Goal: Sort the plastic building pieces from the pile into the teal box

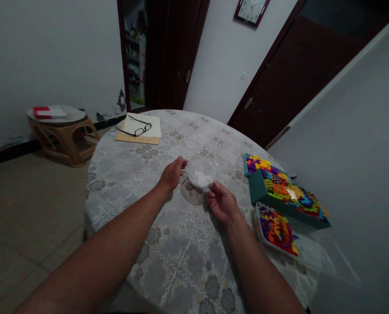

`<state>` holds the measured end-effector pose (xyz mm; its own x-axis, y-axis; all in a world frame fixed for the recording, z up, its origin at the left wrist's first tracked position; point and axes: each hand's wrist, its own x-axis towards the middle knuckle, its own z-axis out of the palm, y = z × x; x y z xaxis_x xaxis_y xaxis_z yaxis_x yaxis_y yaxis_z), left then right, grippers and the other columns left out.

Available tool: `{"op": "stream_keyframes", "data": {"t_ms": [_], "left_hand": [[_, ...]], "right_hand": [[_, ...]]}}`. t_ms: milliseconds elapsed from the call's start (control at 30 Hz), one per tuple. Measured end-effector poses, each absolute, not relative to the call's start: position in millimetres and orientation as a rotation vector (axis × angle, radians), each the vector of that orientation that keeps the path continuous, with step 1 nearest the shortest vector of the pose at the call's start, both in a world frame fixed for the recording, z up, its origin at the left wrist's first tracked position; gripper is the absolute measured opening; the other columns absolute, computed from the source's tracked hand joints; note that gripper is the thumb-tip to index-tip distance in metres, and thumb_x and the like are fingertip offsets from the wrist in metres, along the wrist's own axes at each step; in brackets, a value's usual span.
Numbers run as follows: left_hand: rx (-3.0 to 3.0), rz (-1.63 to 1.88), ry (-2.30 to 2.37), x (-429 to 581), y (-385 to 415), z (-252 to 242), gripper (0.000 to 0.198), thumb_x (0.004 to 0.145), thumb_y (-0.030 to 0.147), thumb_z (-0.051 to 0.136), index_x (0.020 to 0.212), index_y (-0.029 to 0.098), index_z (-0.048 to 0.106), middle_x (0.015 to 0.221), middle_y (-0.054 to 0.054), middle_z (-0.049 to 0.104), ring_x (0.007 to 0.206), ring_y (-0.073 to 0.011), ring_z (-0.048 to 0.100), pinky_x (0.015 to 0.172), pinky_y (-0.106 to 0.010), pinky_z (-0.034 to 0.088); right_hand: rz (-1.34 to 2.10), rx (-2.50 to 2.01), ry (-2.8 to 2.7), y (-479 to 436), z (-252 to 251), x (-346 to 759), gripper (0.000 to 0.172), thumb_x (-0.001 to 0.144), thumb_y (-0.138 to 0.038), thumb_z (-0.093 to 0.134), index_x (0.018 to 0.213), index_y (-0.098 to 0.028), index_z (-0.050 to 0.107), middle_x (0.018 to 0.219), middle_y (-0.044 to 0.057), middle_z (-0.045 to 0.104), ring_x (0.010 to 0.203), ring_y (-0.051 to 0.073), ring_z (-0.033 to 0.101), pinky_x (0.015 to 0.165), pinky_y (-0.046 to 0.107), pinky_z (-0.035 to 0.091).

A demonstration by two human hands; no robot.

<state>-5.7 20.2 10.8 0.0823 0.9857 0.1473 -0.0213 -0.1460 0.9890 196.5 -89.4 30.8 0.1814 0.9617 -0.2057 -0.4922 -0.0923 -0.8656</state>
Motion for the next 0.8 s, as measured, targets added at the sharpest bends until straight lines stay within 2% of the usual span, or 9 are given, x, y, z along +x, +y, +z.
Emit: {"op": "stream_keyframes", "data": {"t_ms": [133,300,433,533,600,667,733,800], "left_hand": [[1.475,1.240,1.058,-6,16,10,0.075,0.106,0.074,0.034,0.129,0.016,0.075,0.135,-0.017,0.076,0.124,-0.0318,0.071,0.099,-0.045,0.062],[1.890,1.215,1.077,-8,12,12,0.058,0.111,0.056,0.032,0.129,0.020,0.075,0.137,-0.014,0.075,0.133,-0.0309,0.067,0.119,-0.050,0.051],[2.119,1.187,1.003,-9,7,16,0.051,0.107,0.052,0.045,0.135,0.019,0.072,0.139,-0.016,0.073,0.137,-0.0329,0.063,0.126,-0.055,0.044],[2.317,1.123,0.896,-7,0,20,0.050,0.106,0.050,0.055,0.145,0.022,0.067,0.147,-0.016,0.069,0.142,-0.0339,0.060,0.126,-0.058,0.044],[2.492,1.033,0.791,-4,-5,20,0.048,0.108,0.046,0.054,0.151,0.028,0.063,0.152,-0.014,0.067,0.144,-0.0328,0.059,0.126,-0.059,0.046],[2.648,0.921,0.725,0,-7,17,0.049,0.108,0.047,0.056,0.154,0.032,0.062,0.159,-0.011,0.063,0.150,-0.0330,0.055,0.128,-0.060,0.044],[2.773,0.807,0.709,4,-5,10,0.052,0.108,0.051,0.056,0.154,0.030,0.064,0.164,-0.011,0.060,0.157,-0.0361,0.047,0.130,-0.062,0.041],[2.856,0.736,0.772,8,0,2,0.053,0.108,0.055,0.053,0.150,0.026,0.068,0.163,-0.014,0.061,0.158,-0.0383,0.047,0.131,-0.064,0.038]], "right_hand": [[1.278,-0.886,-0.548,-88,34,202,0.038,0.073,-0.038,0.090,0.095,-0.025,0.061,0.086,-0.004,0.068,0.064,0.011,0.054,0.056,0.023,0.046],[1.196,-0.794,-0.553,-102,50,209,0.032,0.080,-0.039,0.088,0.096,-0.026,0.064,0.095,-0.002,0.071,0.072,0.012,0.056,0.064,0.026,0.050],[1.123,-0.773,-0.610,-124,70,218,0.028,0.084,-0.041,0.087,0.098,-0.027,0.067,0.095,-0.003,0.070,0.072,0.012,0.057,0.065,0.025,0.050],[0.921,-0.879,-0.704,-151,85,229,0.026,0.087,-0.043,0.086,0.099,-0.026,0.070,0.099,-0.002,0.071,0.072,0.011,0.059,0.063,0.025,0.050],[0.724,-1.001,-0.795,-176,91,241,0.024,0.092,-0.045,0.083,0.101,-0.025,0.073,0.099,0.000,0.072,0.071,0.012,0.060,0.064,0.026,0.050],[0.520,-1.148,-0.901,-207,94,254,0.022,0.099,-0.045,0.077,0.105,-0.024,0.076,0.094,0.001,0.072,0.074,0.014,0.062,0.069,0.028,0.052],[0.330,-1.294,-1.007,-241,95,266,0.020,0.104,-0.043,0.072,0.108,-0.024,0.078,0.089,0.001,0.071,0.079,0.016,0.065,0.077,0.030,0.054],[0.189,-1.402,-1.099,-273,94,275,0.018,0.106,-0.040,0.069,0.106,-0.025,0.079,0.093,0.002,0.072,0.088,0.018,0.067,0.084,0.033,0.056]]}}
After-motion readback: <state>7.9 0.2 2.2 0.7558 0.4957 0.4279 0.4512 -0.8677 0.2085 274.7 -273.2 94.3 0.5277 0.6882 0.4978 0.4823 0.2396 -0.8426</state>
